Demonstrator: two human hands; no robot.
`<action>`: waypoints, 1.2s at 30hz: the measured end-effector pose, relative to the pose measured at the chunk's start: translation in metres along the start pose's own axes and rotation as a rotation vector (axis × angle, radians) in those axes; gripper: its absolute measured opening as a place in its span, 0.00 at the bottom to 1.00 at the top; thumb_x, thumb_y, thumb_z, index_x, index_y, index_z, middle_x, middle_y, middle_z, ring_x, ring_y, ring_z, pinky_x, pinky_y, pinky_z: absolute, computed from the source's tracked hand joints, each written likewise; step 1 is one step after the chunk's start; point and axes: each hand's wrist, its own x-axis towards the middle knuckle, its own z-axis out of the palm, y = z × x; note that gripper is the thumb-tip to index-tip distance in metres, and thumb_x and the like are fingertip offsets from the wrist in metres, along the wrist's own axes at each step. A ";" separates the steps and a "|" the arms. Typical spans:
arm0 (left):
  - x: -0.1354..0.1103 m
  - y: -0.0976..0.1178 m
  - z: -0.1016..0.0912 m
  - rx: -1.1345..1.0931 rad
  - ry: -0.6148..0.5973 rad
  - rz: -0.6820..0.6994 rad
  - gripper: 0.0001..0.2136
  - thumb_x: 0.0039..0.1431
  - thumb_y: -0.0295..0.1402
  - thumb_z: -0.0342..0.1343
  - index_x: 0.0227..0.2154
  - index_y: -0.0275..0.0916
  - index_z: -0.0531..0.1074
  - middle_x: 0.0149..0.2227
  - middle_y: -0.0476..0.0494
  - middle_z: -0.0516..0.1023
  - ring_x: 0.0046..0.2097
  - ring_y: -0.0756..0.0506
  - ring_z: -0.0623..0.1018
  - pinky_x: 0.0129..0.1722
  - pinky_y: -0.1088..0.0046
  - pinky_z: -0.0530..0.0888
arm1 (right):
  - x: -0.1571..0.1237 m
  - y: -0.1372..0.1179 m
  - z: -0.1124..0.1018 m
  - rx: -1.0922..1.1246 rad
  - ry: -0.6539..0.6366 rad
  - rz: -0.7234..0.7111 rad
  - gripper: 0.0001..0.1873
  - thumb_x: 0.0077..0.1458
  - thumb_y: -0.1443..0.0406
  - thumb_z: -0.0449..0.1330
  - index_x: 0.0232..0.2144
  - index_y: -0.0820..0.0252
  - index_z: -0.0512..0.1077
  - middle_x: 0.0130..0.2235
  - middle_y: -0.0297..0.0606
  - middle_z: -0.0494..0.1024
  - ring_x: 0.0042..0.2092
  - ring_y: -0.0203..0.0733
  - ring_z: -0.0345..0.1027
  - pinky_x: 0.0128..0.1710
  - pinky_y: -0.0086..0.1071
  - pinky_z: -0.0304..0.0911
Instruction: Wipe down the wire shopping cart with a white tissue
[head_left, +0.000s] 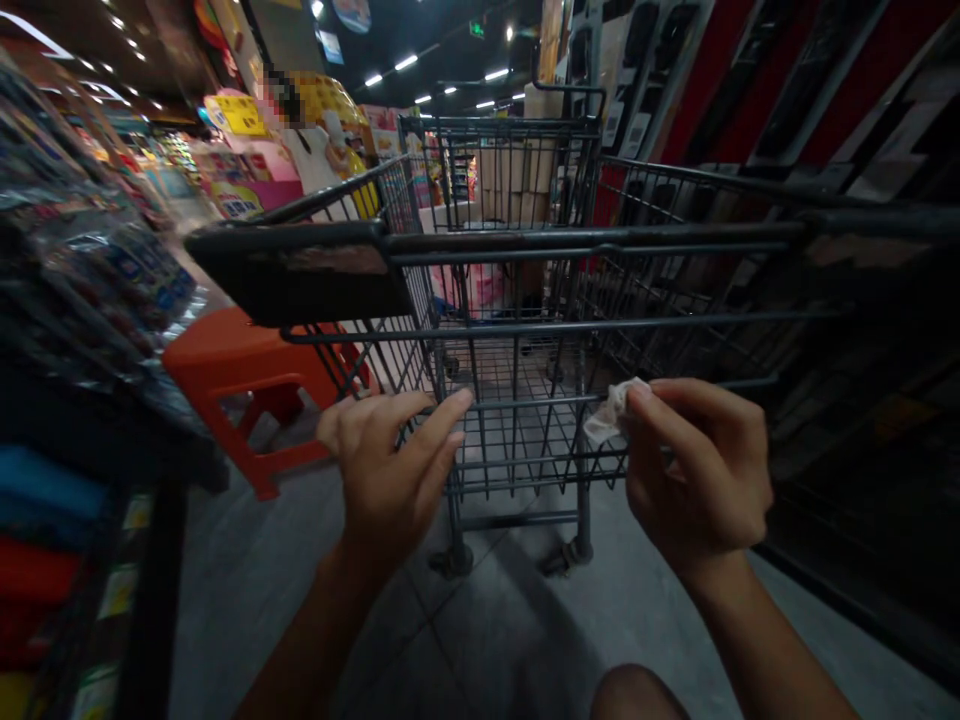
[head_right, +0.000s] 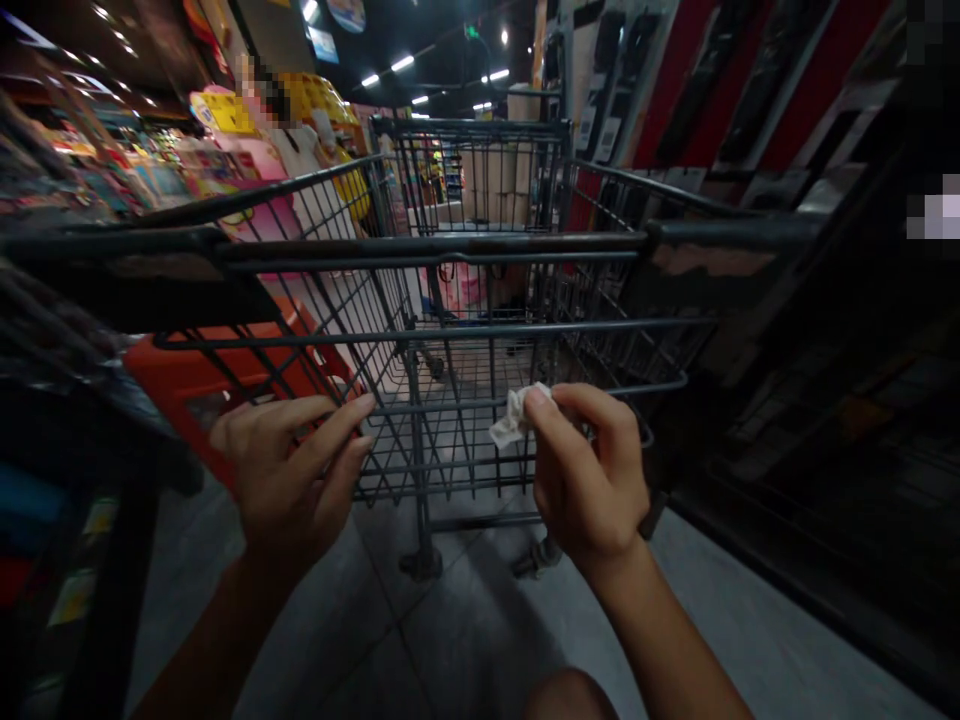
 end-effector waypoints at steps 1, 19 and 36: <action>0.003 0.001 0.004 -0.003 0.002 -0.001 0.17 0.58 0.29 0.54 0.50 0.49 0.70 0.38 0.47 0.73 0.42 0.44 0.70 0.46 0.60 0.62 | 0.003 0.002 0.002 0.028 0.000 0.007 0.18 0.53 0.74 0.60 0.46 0.54 0.73 0.40 0.39 0.73 0.38 0.38 0.70 0.34 0.33 0.70; 0.036 0.025 0.070 -0.024 -0.072 -0.013 0.19 0.57 0.28 0.52 0.53 0.41 0.66 0.44 0.42 0.71 0.47 0.41 0.68 0.52 0.54 0.62 | -0.021 0.063 0.029 0.106 -0.112 0.114 0.12 0.57 0.73 0.54 0.42 0.56 0.71 0.36 0.39 0.70 0.38 0.39 0.68 0.36 0.35 0.68; 0.026 0.080 0.060 -0.164 -0.131 0.139 0.23 0.54 0.22 0.49 0.55 0.31 0.64 0.59 0.29 0.63 0.62 0.32 0.59 0.58 0.46 0.63 | -0.033 0.104 0.006 -0.053 -0.131 0.189 0.10 0.58 0.71 0.55 0.42 0.58 0.72 0.37 0.39 0.71 0.38 0.39 0.68 0.36 0.33 0.67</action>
